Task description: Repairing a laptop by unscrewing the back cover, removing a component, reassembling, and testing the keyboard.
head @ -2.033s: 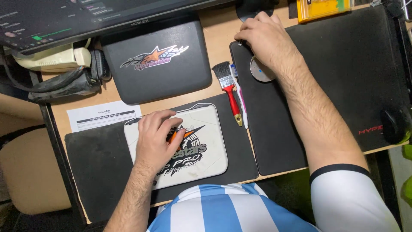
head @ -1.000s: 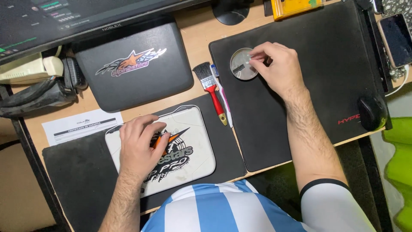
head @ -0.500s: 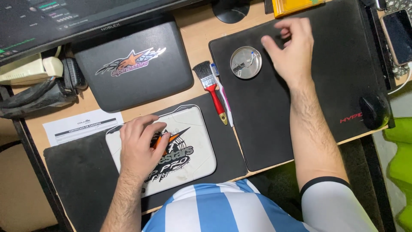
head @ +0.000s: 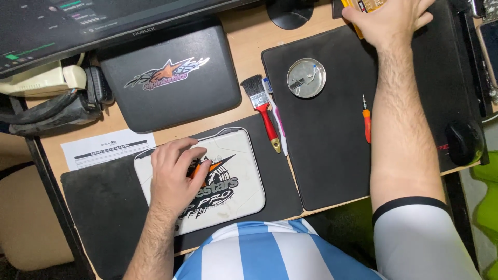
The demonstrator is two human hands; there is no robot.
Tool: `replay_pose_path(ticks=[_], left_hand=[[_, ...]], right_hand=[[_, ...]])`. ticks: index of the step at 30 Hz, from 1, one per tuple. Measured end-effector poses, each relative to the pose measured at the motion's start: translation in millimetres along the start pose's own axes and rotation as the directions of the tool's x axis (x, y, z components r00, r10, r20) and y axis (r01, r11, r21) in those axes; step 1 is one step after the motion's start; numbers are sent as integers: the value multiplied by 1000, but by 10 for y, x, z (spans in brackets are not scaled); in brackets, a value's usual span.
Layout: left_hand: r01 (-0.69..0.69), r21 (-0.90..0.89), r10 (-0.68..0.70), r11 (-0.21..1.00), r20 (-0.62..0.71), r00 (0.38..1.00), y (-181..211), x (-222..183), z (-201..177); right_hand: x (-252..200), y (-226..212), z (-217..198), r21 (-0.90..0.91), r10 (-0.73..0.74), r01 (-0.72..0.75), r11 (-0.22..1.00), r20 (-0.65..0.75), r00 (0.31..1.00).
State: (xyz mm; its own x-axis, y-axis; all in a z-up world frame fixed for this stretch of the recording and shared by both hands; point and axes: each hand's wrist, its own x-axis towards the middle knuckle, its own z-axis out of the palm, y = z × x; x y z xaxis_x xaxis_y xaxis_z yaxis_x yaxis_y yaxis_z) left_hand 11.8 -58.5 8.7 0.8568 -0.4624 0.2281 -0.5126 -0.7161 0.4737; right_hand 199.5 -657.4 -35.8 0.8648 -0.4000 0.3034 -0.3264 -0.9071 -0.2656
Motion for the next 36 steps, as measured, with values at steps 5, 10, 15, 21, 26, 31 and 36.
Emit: replay_pose_path(ticks=[5,10,15,21,26,31,36], left_hand=[[14,2,-14,1000,17,1000,-9,-7,8],[0,4,0,1000,-1,1000,-5,6,9],[0,2,0,1000,5,1000,-3,6,-7],[-3,-4,3,1000,13,1000,12,5,0],[1,0,-1,1000,7,1000,0,3,-4],[-7,-8,7,1000,-2,1000,11,17,-18],[0,-25,0,1000,-1,1000,1,13,-21]], right_hand=[[-350,-69,-440,-24,-139,140,990,29,990],[-991,-457,-1297,135,-264,245,960,141,954],[-1847,-542,-1604,302,-406,300,905,399,822],[-2663,-458,-1413,370,-490,326,870,566,663],[-2626,-609,-1403,411,-510,308,858,605,611],[-1874,-999,-1393,525,-661,465,713,279,697],[-982,-1370,-657,303,-642,580,756,172,747]])
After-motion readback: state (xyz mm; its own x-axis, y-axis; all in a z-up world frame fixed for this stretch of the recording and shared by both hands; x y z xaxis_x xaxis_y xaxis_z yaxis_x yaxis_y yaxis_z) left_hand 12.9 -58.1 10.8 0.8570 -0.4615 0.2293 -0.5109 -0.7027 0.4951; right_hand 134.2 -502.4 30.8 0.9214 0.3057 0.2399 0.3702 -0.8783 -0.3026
